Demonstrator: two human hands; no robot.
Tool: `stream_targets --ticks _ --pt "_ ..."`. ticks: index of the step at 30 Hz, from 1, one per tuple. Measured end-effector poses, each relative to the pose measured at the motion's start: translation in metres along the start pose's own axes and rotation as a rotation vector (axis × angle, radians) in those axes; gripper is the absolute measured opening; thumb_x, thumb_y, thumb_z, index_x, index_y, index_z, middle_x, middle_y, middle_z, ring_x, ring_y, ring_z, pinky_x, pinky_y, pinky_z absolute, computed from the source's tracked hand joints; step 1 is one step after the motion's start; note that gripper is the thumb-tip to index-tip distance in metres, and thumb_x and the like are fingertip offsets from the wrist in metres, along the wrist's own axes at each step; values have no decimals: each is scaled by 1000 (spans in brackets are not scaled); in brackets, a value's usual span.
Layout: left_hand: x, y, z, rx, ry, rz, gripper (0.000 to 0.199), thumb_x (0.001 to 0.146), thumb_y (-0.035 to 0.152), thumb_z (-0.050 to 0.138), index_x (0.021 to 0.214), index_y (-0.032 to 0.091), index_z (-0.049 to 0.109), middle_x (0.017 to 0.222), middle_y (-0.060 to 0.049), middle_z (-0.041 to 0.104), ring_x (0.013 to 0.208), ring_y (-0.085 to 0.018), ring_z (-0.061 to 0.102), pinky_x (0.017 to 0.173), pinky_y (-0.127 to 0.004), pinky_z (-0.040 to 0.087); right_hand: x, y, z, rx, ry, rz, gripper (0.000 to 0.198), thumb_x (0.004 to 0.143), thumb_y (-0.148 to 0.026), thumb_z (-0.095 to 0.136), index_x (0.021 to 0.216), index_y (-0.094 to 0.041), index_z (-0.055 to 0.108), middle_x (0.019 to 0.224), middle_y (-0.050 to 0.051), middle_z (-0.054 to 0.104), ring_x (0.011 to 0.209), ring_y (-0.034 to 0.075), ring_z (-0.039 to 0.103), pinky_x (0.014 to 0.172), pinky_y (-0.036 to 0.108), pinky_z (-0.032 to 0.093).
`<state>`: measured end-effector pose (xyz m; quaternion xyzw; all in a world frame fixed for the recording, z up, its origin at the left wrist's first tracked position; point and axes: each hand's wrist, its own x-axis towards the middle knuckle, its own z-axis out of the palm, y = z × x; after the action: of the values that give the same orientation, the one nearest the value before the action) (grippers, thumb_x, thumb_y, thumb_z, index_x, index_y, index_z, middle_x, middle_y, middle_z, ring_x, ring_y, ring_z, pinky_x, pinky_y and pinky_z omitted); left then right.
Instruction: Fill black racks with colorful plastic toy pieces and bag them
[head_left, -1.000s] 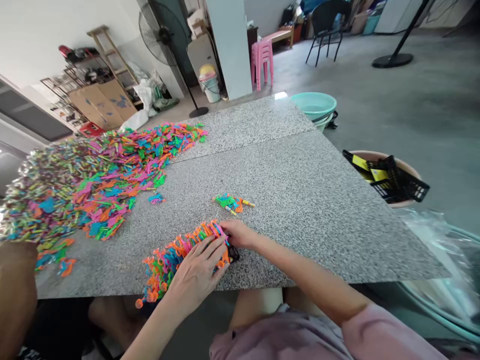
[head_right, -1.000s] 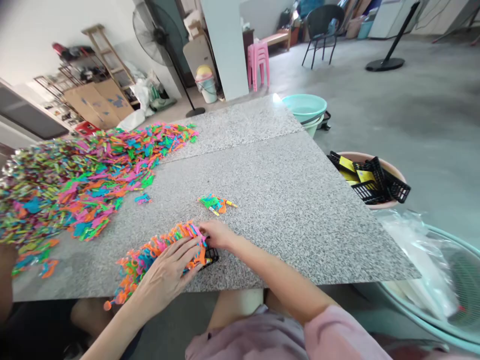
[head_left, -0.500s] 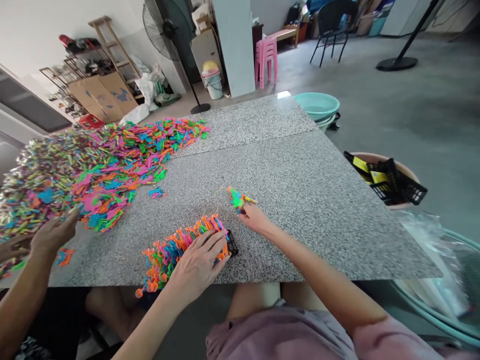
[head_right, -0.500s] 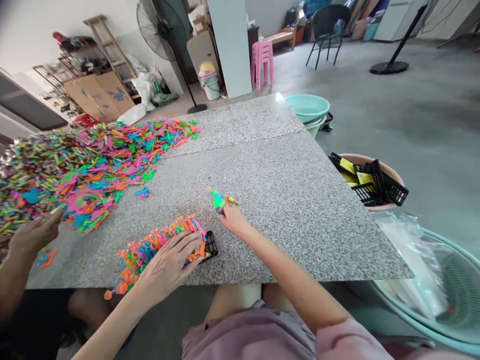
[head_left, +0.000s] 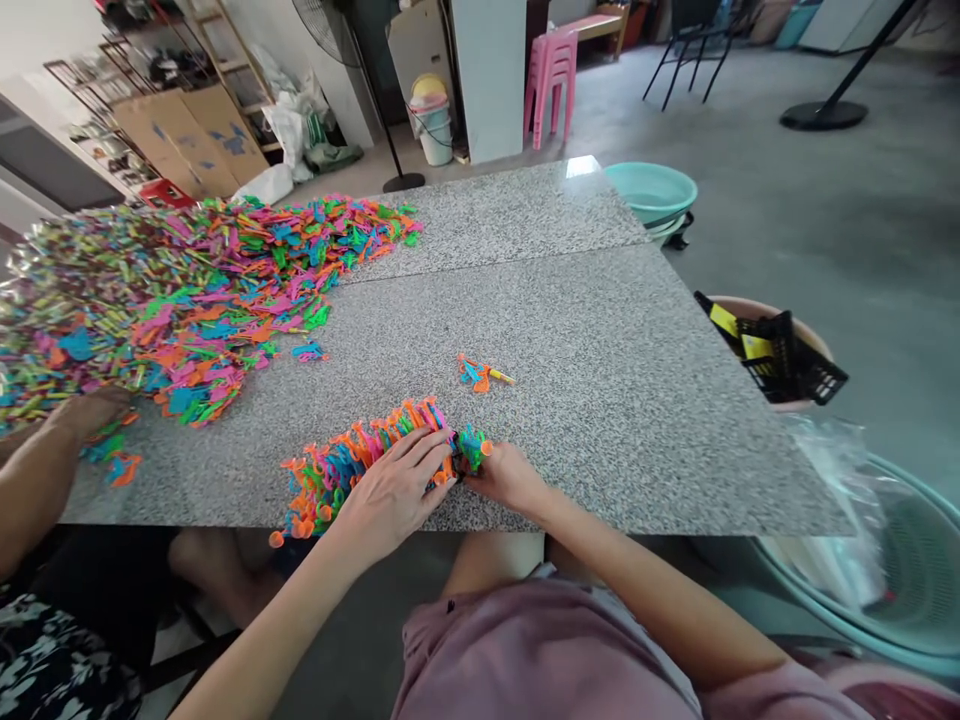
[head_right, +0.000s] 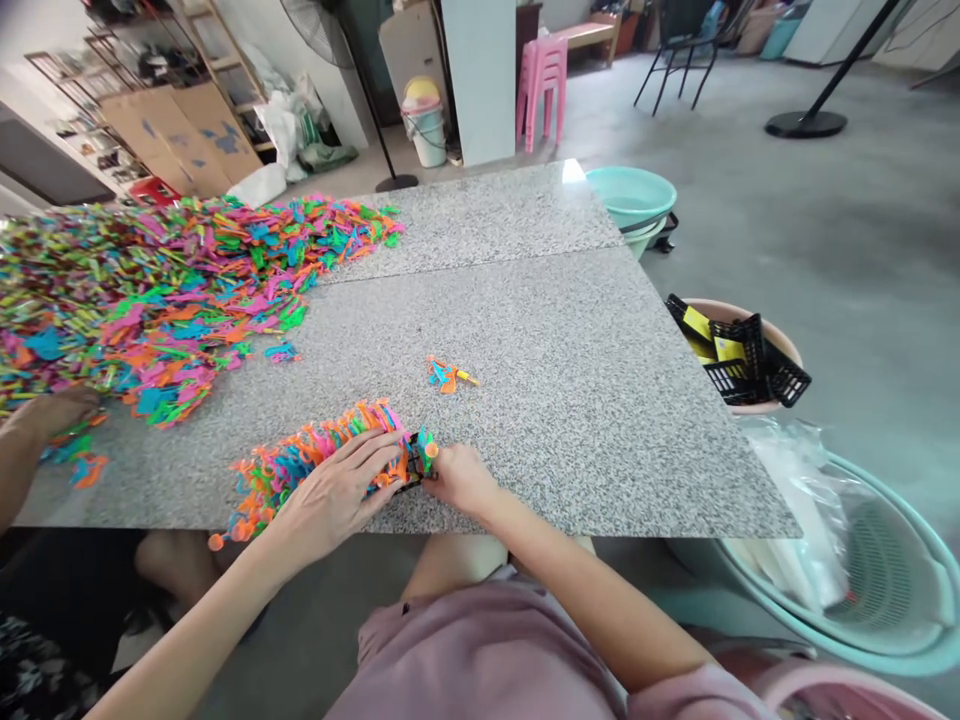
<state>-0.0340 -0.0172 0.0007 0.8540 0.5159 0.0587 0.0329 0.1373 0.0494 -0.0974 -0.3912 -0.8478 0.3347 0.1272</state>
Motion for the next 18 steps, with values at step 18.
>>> stream_targets --ticks 18 --pt "-2 0 3 -62 2 -39 34 98 28 47 131 18 50 138 -10 56 135 -24 46 110 -43 44 1 10 -7 111 -7 -53 8 81 -23 72 86 -19 68 87 3 72 80 17 65 77 27 42"
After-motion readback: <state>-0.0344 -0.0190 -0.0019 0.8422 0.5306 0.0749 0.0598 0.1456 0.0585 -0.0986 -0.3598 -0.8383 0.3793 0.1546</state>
